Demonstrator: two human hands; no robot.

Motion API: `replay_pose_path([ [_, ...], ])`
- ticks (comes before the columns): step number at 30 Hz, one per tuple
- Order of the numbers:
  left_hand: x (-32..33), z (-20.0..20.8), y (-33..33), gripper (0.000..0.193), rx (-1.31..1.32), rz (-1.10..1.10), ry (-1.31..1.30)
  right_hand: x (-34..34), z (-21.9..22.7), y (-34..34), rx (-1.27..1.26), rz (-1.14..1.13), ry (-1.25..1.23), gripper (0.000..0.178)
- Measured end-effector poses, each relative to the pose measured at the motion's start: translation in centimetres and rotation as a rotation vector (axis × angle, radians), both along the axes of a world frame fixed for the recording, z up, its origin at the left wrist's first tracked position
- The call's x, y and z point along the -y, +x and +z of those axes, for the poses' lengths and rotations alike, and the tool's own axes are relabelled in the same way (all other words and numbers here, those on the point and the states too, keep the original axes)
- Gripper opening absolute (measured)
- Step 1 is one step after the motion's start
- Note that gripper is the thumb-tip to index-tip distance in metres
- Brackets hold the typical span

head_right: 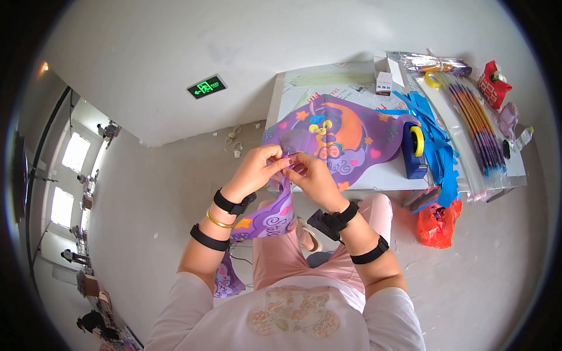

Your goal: The person is assembling a kite by attaching the printed fabric to the plastic frame.

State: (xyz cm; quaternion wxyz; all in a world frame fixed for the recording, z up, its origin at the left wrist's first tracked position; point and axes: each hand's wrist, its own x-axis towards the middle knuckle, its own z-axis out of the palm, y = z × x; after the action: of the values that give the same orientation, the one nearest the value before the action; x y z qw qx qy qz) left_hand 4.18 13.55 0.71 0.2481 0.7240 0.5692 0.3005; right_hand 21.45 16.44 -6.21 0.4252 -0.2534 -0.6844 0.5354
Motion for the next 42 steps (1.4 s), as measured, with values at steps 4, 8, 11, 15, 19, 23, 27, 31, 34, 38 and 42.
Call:
replay_pose_path([
  [4,-1.3,0.1,0.3,0.032,-0.062,-0.053,0.090,-1.1,-1.2,0.8,-0.104,-0.095,-0.055,0.016],
  [8,-1.2,-0.8,-1.3,0.032,-0.038,0.104,0.174,-3.4,-4.0,3.2,-0.067,-0.369,-0.067,0.013],
  [11,-1.5,-3.7,-5.4,0.031,-0.021,0.278,0.191,-4.5,-4.6,5.0,-0.109,-0.462,-0.136,0.011],
  [15,-2.0,-6.1,-7.5,0.026,0.414,0.459,0.083,-7.1,-6.6,7.7,-0.109,-0.634,-0.138,0.008],
  [19,-2.9,-7.5,-7.0,0.020,0.729,0.630,0.047,-9.6,-8.3,9.2,-0.319,-0.680,-0.254,0.008],
  [23,-4.8,-9.6,-7.3,0.018,0.949,0.693,0.126,-12.0,-10.4,10.0,-0.406,-0.751,-0.390,0.008],
  [27,-7.8,-12.3,-6.6,0.014,1.081,0.735,0.106,-14.7,-15.3,12.0,-0.502,-0.800,-0.332,0.010],
  [31,-9.8,-14.9,-7.4,0.021,1.111,0.746,0.061,-16.2,-14.2,10.8,-0.711,-0.558,-0.533,0.018],
  [34,-11.9,-16.4,-7.5,0.036,1.039,0.664,-0.082,-17.7,-13.2,9.6,-0.166,-0.535,-0.546,0.022],
  [38,-16.1,-17.7,-7.5,0.042,0.903,0.452,-0.351,-22.3,-15.2,11.0,0.200,-0.347,-0.364,0.039],
  [42,-18.8,-17.9,-7.7,0.037,0.598,0.375,-0.466,-22.7,-13.7,7.9,0.579,-0.233,0.185,0.066],
])
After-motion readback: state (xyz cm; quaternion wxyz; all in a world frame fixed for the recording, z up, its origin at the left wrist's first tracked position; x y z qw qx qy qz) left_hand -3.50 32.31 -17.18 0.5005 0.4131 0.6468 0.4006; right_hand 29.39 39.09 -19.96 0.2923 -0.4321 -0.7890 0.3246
